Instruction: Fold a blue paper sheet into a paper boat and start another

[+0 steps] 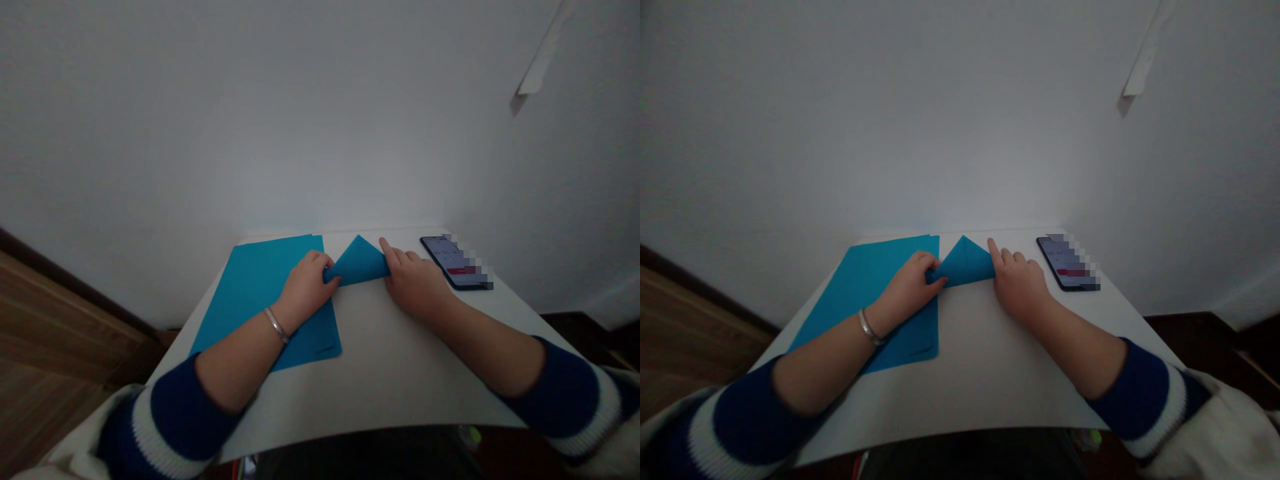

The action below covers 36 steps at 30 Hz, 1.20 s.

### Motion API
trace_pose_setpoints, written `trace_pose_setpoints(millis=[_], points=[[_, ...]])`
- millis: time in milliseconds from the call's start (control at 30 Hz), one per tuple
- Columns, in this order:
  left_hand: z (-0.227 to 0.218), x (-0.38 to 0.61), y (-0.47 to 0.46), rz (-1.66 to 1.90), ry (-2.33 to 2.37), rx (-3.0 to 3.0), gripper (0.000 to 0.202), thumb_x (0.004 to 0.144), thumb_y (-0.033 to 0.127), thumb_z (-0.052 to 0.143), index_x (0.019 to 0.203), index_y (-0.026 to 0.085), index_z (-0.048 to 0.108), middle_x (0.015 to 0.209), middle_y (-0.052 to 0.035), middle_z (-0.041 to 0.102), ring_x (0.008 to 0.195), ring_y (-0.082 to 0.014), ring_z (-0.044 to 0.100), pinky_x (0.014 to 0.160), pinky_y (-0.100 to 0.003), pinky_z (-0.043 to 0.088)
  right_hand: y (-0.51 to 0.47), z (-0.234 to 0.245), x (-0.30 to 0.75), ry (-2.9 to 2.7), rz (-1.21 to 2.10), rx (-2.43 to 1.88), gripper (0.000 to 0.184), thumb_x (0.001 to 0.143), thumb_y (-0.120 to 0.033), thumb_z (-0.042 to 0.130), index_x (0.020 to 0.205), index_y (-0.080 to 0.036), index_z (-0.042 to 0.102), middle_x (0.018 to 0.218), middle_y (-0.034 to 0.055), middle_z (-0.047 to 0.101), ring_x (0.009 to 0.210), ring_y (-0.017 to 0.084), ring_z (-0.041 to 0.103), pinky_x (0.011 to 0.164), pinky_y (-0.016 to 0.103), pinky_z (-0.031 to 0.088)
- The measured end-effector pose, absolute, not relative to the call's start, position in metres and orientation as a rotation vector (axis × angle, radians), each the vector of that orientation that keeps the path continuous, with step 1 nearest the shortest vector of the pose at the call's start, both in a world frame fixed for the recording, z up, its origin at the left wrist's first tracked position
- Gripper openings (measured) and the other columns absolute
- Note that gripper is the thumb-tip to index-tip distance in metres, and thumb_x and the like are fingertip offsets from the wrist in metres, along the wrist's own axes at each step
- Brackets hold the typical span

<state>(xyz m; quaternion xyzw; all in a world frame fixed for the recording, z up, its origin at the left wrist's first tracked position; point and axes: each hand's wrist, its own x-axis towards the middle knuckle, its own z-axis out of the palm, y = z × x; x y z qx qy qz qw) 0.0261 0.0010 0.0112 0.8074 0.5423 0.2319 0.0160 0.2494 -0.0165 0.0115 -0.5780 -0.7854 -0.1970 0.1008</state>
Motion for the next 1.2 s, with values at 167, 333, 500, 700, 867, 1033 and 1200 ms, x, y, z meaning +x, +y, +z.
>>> trace_pose_setpoints(millis=[167,333,500,700,867,1033,1200], points=[[0.015,0.027,-0.006,0.647,1.495,2.658,0.011,0.081,0.018,0.06,0.092,0.02,0.061,0.105,-0.0037,0.06,0.095,-0.0195,0.058,0.081,-0.03,0.048,-0.014,0.016,0.252,-2.323,-0.623,-1.348,0.059,0.082,-0.017,0.055,0.138,-0.008,0.041,0.122,0.0168,0.061,0.116,0.029,0.049,0.094,0.041,0.038],[0.019,0.027,-0.007,0.439,1.404,2.796,0.016,0.084,0.021,0.059,0.099,0.021,0.064,0.106,-0.0037,0.063,0.097,-0.021,0.059,0.082,-0.031,0.049,-0.016,0.02,0.252,-2.51,-0.457,-1.044,0.023,0.086,-0.02,0.055,0.107,-0.019,0.065,0.104,0.0073,0.069,0.093,0.022,0.057,0.078,0.034,0.04],[0.021,0.028,-0.007,0.266,1.379,2.89,0.022,0.086,0.025,0.058,0.106,0.021,0.065,0.103,-0.0063,0.064,0.098,-0.0229,0.059,0.083,-0.033,0.049,-0.018,0.02,0.255,-2.635,-0.361,-1.096,0.017,0.086,-0.018,0.054,0.095,-0.021,0.068,0.096,0.0046,0.07,0.086,0.019,0.059,0.07,0.03,0.037],[0.024,0.026,-0.008,0.129,1.363,2.902,0.023,0.085,0.024,0.058,0.107,0.023,0.065,0.098,-0.0067,0.064,0.09,-0.0226,0.06,0.075,-0.031,0.049,-0.017,0.02,0.261,-2.697,-0.226,-1.367,0.016,0.078,-0.021,0.06,0.093,-0.022,0.066,0.096,0.0021,0.071,0.081,0.019,0.063,0.062,0.028,0.036],[0.028,0.026,-0.008,0.053,1.318,2.915,0.016,0.086,0.027,0.058,0.098,0.022,0.067,0.093,-0.006,0.064,0.084,-0.0214,0.061,0.068,-0.03,0.047,-0.018,0.022,0.264,-2.734,-0.249,-1.402,0.023,0.083,-0.039,0.055,0.092,-0.021,0.066,0.093,0.0044,0.07,0.076,0.02,0.063,0.06,0.029,0.037],[0.028,0.031,-0.011,0.07,1.292,2.952,0.017,0.087,0.031,0.058,0.099,0.022,0.067,0.092,-0.0056,0.063,0.086,-0.0216,0.06,0.067,-0.029,0.046,-0.023,0.023,0.254,-2.741,-0.244,-1.275,0.028,0.085,-0.04,0.056,0.099,-0.019,0.067,0.098,0.0065,0.069,0.087,0.023,0.062,0.068,0.032,0.04],[0.03,0.039,-0.016,0.112,1.265,2.949,0.021,0.087,0.034,0.059,0.101,0.019,0.064,0.088,-0.006,0.064,0.087,-0.022,0.061,0.072,-0.03,0.048,-0.026,0.018,0.241,-2.677,-0.107,-1.125,0.027,0.088,-0.04,0.055,0.102,-0.02,0.067,0.1,0.0056,0.068,0.091,0.021,0.059,0.07,0.029,0.04]])
